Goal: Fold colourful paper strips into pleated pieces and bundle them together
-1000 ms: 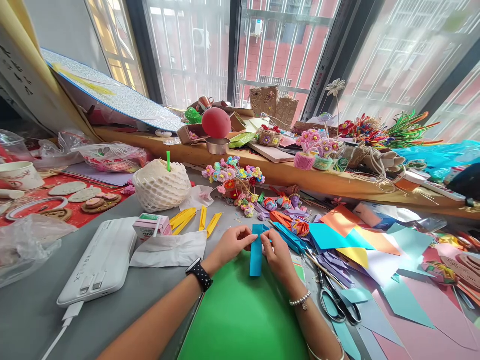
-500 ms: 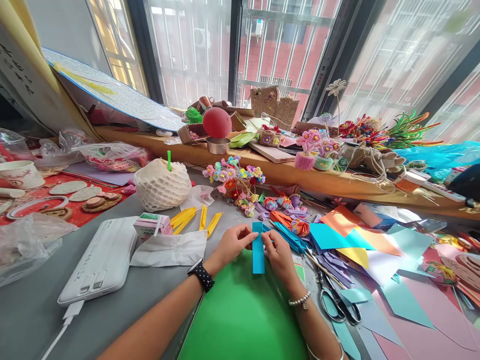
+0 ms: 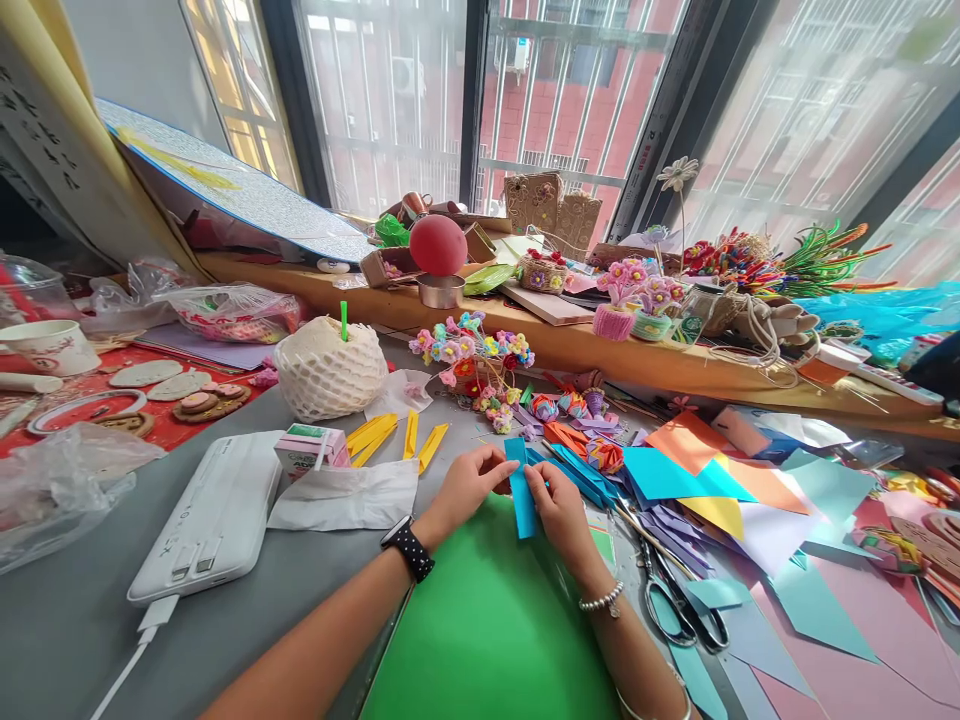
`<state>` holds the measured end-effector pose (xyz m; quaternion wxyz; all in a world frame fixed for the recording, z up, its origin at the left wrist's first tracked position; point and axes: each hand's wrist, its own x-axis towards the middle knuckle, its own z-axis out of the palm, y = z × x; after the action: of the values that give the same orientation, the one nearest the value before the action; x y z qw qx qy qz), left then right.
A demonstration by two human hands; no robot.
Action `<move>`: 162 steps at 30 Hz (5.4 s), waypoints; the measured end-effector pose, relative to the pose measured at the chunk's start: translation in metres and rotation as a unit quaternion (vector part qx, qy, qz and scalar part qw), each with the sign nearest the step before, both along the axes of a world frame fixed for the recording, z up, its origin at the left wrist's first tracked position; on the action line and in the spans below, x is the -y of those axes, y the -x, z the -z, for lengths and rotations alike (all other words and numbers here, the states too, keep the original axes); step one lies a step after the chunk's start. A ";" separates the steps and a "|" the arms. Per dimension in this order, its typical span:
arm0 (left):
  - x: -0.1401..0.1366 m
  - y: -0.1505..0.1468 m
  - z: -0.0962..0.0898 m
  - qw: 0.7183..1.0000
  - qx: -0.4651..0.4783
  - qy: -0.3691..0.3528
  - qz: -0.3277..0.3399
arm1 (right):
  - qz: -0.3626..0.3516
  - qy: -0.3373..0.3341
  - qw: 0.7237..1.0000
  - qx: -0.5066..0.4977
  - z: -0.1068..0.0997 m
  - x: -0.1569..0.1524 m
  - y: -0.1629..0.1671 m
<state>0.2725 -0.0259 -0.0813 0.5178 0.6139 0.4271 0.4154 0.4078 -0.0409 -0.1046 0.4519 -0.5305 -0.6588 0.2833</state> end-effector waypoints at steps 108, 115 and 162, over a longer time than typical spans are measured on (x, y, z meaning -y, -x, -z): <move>-0.005 0.023 -0.009 0.591 -0.549 -0.586 -0.075 | 0.071 -0.196 0.962 0.178 0.000 0.001 -0.011; -0.004 0.023 -0.009 0.620 -0.537 -0.568 -0.066 | 0.070 -0.194 0.962 0.176 0.001 0.001 -0.011; -0.009 0.024 -0.004 0.624 -0.550 -0.531 -0.162 | 0.117 -0.182 0.960 0.179 0.003 0.000 -0.012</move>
<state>0.2485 -0.0167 -0.0772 -0.3053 0.8173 0.4301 0.2321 0.4197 -0.0412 -0.1074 0.4454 -0.5547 -0.7027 0.0041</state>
